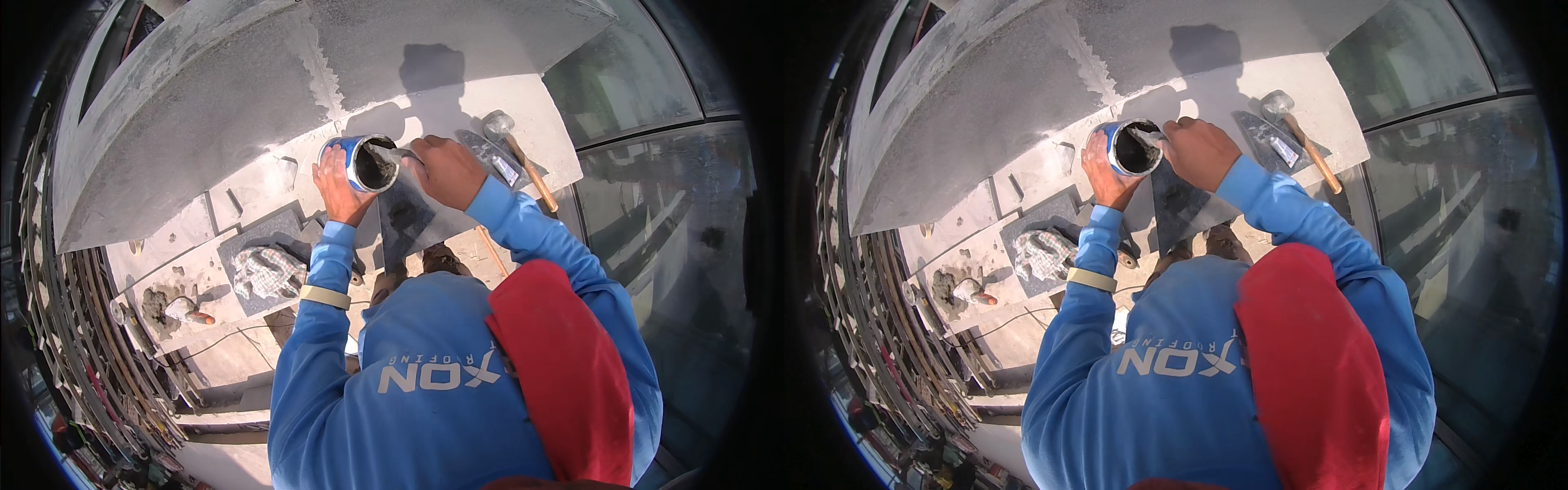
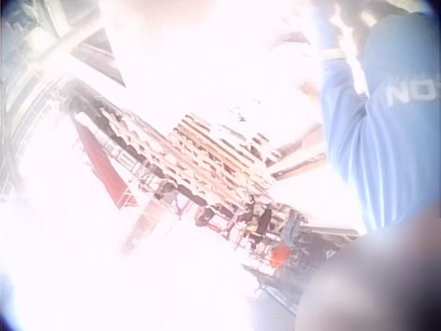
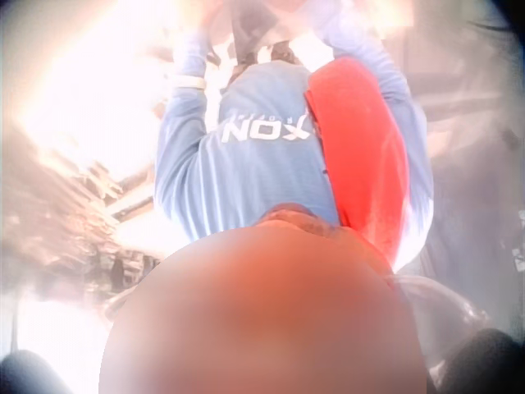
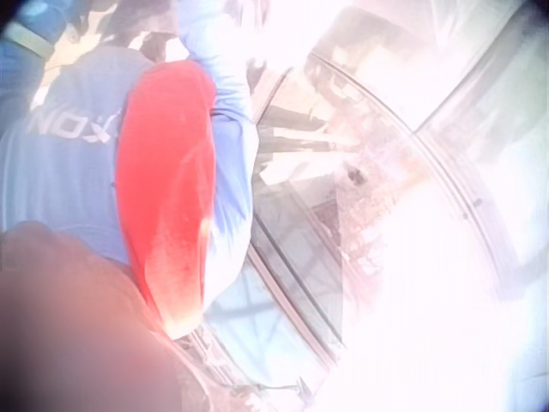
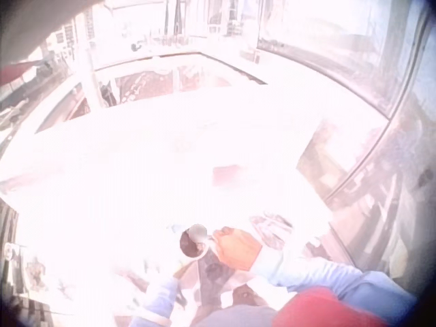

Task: The person secures a large curved stone tile onto a roof using a rubber mallet, then applies sealant to smaller triangular tiles with a trowel. The person positions the tile, taps it into place, and spreads sealant on the smaller pieces.

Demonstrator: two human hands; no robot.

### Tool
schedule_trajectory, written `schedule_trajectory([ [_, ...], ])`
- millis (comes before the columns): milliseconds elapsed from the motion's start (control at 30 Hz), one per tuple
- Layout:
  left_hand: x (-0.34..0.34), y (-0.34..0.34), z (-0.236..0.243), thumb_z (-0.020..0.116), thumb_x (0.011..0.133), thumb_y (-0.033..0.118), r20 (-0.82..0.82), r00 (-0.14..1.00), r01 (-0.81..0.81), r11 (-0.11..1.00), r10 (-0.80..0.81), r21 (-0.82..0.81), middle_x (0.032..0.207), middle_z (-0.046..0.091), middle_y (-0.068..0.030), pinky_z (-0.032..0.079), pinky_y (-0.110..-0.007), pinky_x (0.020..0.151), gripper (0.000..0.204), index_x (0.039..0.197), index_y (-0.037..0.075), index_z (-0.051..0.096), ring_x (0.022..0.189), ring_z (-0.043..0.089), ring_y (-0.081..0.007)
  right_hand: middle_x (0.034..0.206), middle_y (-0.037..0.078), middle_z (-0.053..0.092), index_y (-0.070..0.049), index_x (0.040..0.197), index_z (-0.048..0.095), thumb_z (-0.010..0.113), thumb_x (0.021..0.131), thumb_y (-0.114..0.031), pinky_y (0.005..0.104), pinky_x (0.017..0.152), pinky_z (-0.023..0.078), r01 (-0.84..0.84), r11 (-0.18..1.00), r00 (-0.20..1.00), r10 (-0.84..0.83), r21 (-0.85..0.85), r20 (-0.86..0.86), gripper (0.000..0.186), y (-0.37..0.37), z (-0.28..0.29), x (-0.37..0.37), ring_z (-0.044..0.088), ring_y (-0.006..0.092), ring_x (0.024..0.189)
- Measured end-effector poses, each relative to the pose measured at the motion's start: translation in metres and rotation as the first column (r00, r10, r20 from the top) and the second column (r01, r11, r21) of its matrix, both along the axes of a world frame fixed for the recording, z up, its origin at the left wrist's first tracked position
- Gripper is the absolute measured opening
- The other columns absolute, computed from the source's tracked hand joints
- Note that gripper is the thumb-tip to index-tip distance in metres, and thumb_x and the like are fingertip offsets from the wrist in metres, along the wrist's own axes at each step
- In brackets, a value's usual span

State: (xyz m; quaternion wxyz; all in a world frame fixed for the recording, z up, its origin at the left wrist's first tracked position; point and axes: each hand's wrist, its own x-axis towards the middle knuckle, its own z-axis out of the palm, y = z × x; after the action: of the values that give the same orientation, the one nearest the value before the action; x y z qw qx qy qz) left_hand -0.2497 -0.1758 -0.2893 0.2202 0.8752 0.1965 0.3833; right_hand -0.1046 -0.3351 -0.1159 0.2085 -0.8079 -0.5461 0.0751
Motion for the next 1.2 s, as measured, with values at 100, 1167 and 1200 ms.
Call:
schedule_trajectory([
  [100, 0.005, -0.003, 0.019, 0.095, 0.062, 0.036, 0.055, 0.997, 0.051, 0.990, -0.059, 0.131, 0.147, 0.049, -0.0184, 0.019, -0.069, 0.118, 0.106, 0.147, 0.009, 0.039, 0.143, 0.041, -0.0404, 0.094, 0.021, 0.066, 0.002, 0.101, 0.064, 0.061, 0.097, -0.021, 0.0475, 0.075, 0.056, 0.062, 0.994, 0.995, -0.054, -0.089, 0.089, 0.023, 0.014, -0.018, -0.011, 0.069, 0.0399, 0.083],
  [1167, -0.015, 0.013, -0.025, 0.098, 0.057, 0.041, -0.105, 0.975, -0.223, 0.877, 0.197, -0.425, 0.136, 0.050, -0.0254, 0.039, -0.050, 0.110, 0.117, 0.146, -0.004, 0.037, 0.129, 0.049, -0.0419, 0.083, 0.005, 0.065, 0.001, 0.108, 0.066, 0.063, 0.102, -0.023, 0.0253, 0.054, 0.043, 0.285, 0.957, 0.489, -0.097, 0.054, -0.867, 0.024, -0.080, -0.005, 0.015, 0.054, 0.0080, 0.060],
  [1200, -0.018, 0.017, -0.042, 0.098, 0.057, 0.041, -0.144, 0.969, -0.245, 0.866, 0.202, -0.435, 0.136, 0.051, -0.0253, 0.040, -0.049, 0.110, 0.117, 0.146, -0.004, 0.037, 0.128, 0.050, -0.0415, 0.085, 0.005, 0.066, 0.000, 0.110, 0.064, 0.063, 0.103, -0.022, 0.0245, 0.053, 0.042, 0.283, 0.959, 0.487, -0.127, 0.019, -0.864, 0.023, -0.091, -0.011, 0.013, 0.054, 0.0078, 0.060],
])
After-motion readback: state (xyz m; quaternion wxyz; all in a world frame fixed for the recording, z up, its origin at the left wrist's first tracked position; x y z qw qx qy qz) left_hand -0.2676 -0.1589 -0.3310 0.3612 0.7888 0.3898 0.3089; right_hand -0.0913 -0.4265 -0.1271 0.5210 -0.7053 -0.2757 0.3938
